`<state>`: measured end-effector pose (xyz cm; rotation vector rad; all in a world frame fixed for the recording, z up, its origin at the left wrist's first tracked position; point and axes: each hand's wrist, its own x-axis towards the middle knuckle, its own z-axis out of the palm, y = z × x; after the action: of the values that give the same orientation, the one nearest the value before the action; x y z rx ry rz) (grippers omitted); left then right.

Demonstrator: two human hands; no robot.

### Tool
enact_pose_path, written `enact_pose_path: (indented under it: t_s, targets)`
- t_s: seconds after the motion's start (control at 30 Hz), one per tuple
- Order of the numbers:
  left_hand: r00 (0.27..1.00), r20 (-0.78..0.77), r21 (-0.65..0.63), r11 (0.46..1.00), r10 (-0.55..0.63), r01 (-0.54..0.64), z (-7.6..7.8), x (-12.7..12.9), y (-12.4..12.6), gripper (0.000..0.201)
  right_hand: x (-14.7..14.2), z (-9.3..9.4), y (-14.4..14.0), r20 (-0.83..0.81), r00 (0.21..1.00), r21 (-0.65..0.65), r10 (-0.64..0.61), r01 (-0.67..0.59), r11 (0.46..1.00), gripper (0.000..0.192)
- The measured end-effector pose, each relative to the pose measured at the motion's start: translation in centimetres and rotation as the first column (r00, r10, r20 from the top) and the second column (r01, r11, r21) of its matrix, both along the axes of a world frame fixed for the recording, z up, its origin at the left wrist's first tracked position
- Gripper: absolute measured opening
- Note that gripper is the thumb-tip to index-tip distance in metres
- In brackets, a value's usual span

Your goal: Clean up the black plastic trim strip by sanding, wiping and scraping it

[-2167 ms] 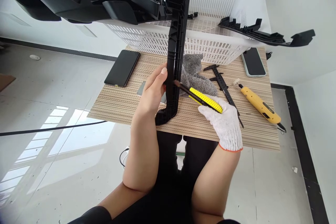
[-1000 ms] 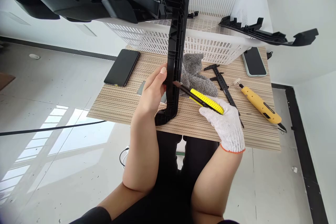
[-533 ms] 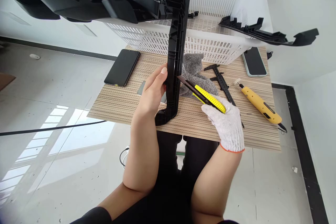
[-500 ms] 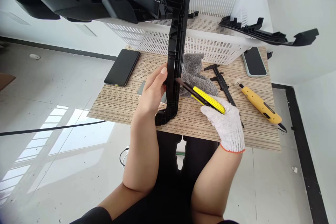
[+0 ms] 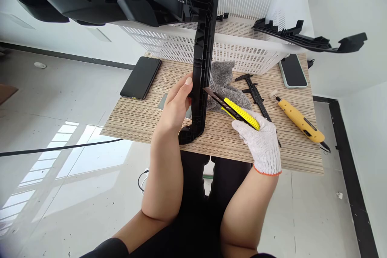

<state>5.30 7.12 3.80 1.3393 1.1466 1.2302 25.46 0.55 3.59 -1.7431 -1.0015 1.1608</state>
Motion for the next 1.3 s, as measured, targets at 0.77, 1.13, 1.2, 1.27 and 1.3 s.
enact_pose_path:
  t_s: [0.77,1.13,1.2,1.27,1.3]
  targets:
    - [1.000,0.018,-0.008,1.000,0.009,-0.009,0.04,-0.05,0.05,0.041,0.02,0.03,-0.02,0.055,0.993,-0.032,0.101,-0.100,0.994,0.050]
    - [0.999,0.044,0.014,1.000,-0.009,0.009,-0.02,-0.02,0.03,0.040,-0.21,-0.24,0.05,0.061,0.998,0.040,-0.014,0.011,0.999,0.049]
    - [0.999,0.039,0.013,1.000,-0.008,0.007,0.06,-0.01,-0.02,0.040,-0.24,-0.23,0.05,0.074,0.997,0.032,0.017,-0.020,0.999,0.050]
    - [1.000,0.026,0.013,1.000,0.002,-0.003,0.09,-0.01,-0.05,0.041,-0.21,-0.24,0.05,0.075,0.996,0.025,0.048,-0.050,0.998,0.049]
    - [1.000,0.018,0.017,1.000,0.004,-0.004,0.08,-0.02,-0.05,0.042,-0.17,-0.27,0.05,0.065,0.997,0.031,0.037,-0.039,0.999,0.048]
